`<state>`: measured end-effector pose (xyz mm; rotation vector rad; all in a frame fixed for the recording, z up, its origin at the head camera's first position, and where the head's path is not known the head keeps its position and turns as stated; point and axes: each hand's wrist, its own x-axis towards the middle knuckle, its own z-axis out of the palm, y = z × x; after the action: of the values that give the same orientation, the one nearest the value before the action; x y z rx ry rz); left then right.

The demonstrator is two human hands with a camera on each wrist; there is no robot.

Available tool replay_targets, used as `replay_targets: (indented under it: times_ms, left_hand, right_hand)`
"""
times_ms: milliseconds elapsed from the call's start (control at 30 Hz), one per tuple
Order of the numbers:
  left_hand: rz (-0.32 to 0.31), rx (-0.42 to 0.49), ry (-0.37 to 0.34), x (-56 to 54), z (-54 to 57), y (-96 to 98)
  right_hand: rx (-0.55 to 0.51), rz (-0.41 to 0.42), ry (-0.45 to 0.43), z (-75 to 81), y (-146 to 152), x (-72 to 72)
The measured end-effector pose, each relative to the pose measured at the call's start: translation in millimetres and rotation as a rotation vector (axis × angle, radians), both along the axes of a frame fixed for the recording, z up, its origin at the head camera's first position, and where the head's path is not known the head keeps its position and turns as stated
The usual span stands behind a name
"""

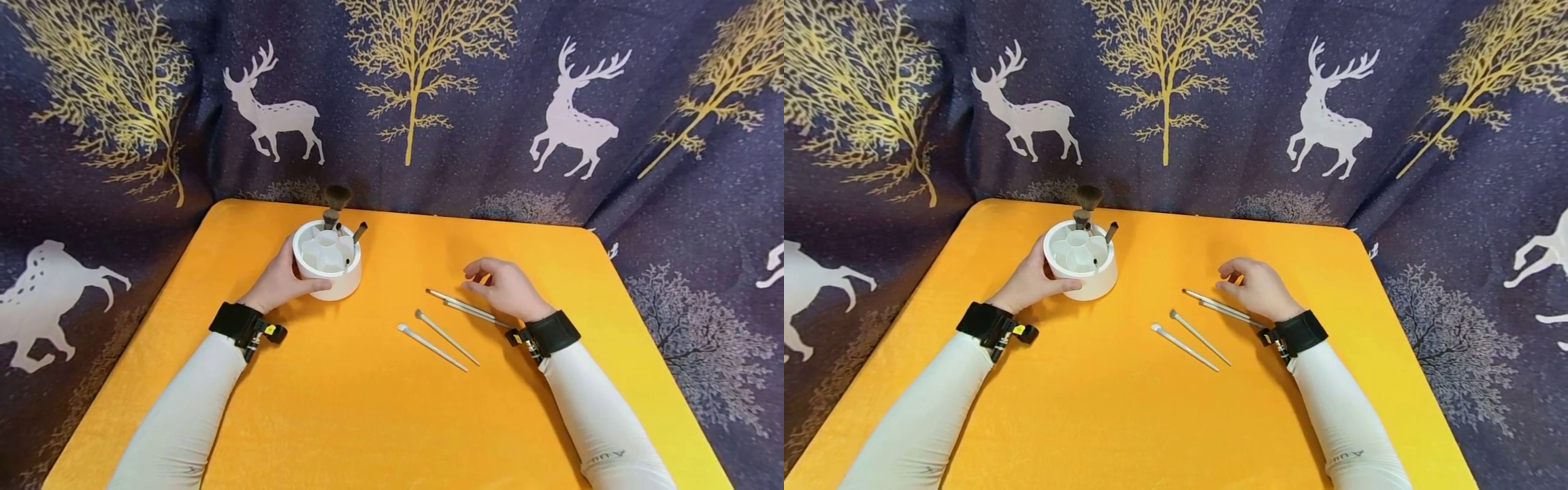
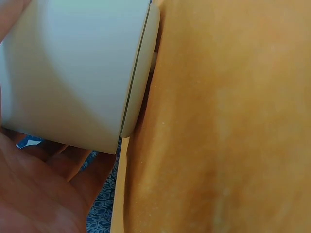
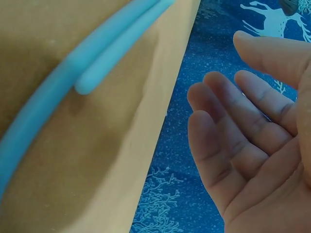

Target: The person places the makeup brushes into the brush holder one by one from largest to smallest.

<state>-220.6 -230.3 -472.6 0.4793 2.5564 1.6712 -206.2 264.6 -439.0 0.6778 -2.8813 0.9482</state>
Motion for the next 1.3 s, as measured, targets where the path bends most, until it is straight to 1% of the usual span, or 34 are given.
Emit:
replay_targets:
  times_ms: [333,600,767,1000,1133,1300]
  left_hand:
    - [-0.009,0.019,0.002,-0.5,-0.8,0.3]
    - [0.000,-0.002,0.003,-0.5,-1.4,0.4]
    - [-0.002,-0.010,0.021,-1.2,-1.4,0.7]
    - [-0.004,-0.001,0.005,-1.7,-1.2,-0.5]
    - [-0.006,0.006,0.011,-1.8,-0.7,-0.8]
    - [-0.008,0.004,0.015,-2.2,-0.9,-0.7]
  right_hand:
    - [0.062,0.029,-0.056,-8.8,0.5,2.5]
    - [0.093,0.047,-0.069,-15.6,-0.8,4.9]
    - [0.104,0.044,-0.079,-15.7,-2.2,8.4]
    - [0.132,0.067,-0.063,-15.9,-1.4,9.2]
    - [0.148,0.086,-0.048,-15.1,-1.8,10.3]
    - [0.169,0.096,-0.032,-18.5,-3.3,10.6]
